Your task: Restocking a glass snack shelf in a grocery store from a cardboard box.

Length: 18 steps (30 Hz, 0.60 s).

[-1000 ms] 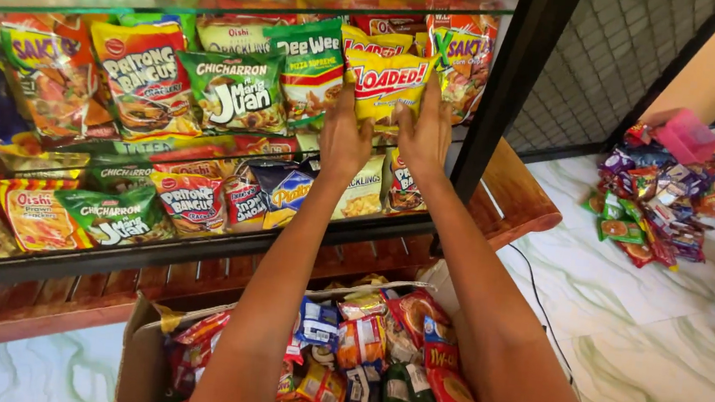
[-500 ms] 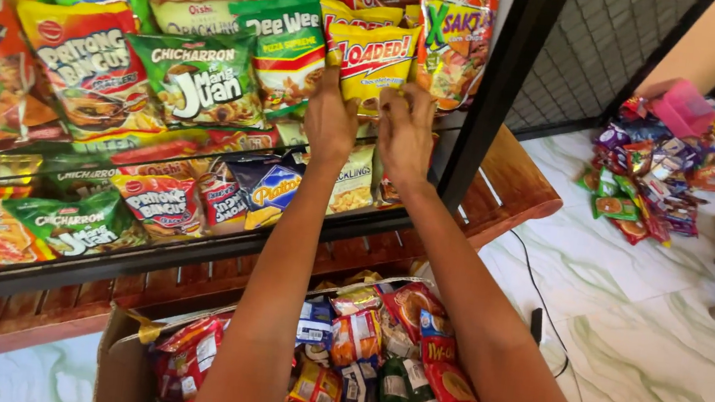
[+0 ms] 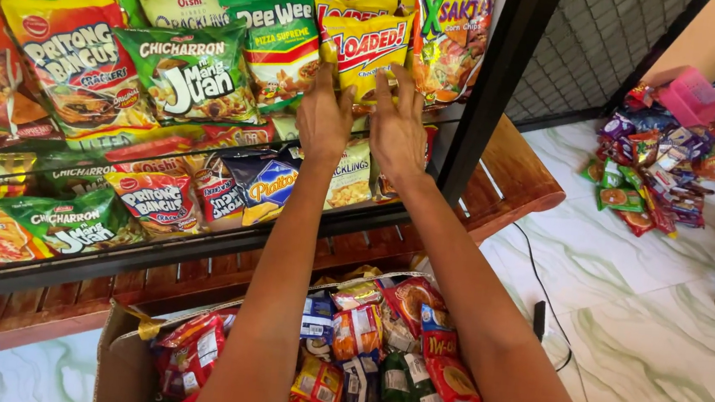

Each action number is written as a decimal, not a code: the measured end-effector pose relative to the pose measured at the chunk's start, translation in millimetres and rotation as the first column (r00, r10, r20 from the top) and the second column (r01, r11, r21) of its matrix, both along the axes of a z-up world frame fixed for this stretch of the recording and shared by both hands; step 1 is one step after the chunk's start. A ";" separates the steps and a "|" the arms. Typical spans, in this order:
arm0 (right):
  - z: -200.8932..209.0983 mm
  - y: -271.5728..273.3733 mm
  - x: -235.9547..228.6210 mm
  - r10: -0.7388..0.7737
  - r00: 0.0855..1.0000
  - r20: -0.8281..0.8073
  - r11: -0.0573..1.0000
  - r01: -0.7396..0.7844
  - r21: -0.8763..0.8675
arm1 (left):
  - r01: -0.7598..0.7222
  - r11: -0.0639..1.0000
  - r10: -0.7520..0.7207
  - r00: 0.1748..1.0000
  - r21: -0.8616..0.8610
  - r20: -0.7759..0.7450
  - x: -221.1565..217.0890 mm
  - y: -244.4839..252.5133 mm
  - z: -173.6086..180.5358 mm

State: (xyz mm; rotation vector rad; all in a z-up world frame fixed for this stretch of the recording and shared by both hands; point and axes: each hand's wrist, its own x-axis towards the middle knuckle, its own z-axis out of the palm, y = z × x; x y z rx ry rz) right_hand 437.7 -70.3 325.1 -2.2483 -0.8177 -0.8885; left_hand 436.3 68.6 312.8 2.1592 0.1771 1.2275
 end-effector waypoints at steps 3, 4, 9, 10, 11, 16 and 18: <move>0.5 -2.0 1.6 0.008 0.999 0.032 1.000 -0.008 -0.002 | -0.003 0.996 -0.010 0.990 -0.092 -0.140 -10.3 -2.9 12.2; -0.4 -4.5 1.4 0.003 0.997 0.082 1.000 -0.003 0.001 | 0.016 0.997 -0.023 0.996 -0.079 -0.091 -14.0 -4.4 13.6; 0.4 -14.2 -18.5 0.037 0.999 0.023 0.999 -0.038 0.031 | 0.127 0.991 -0.116 0.961 -0.029 0.251 -32.9 -9.3 -0.9; -1.5 -15.3 -22.0 0.050 0.998 0.043 0.998 -0.052 0.044 | 0.124 0.992 -0.116 0.962 -0.017 0.248 -40.3 -11.5 -2.4; -7.4 -19.8 -28.4 0.059 0.997 0.052 0.997 -0.062 0.049 | 0.124 0.992 -0.117 0.965 -0.014 0.235 -50.0 -17.1 -8.8; -35.2 -29.1 -60.9 0.144 0.983 0.114 0.988 -0.149 0.030 | 0.081 0.990 -0.099 0.981 0.114 0.167 -97.0 -38.0 -24.7; -62.0 -27.5 -67.7 0.180 0.980 0.085 0.983 -0.183 0.030 | 0.063 0.990 -0.076 0.992 0.125 0.101 -107.5 -36.8 -46.0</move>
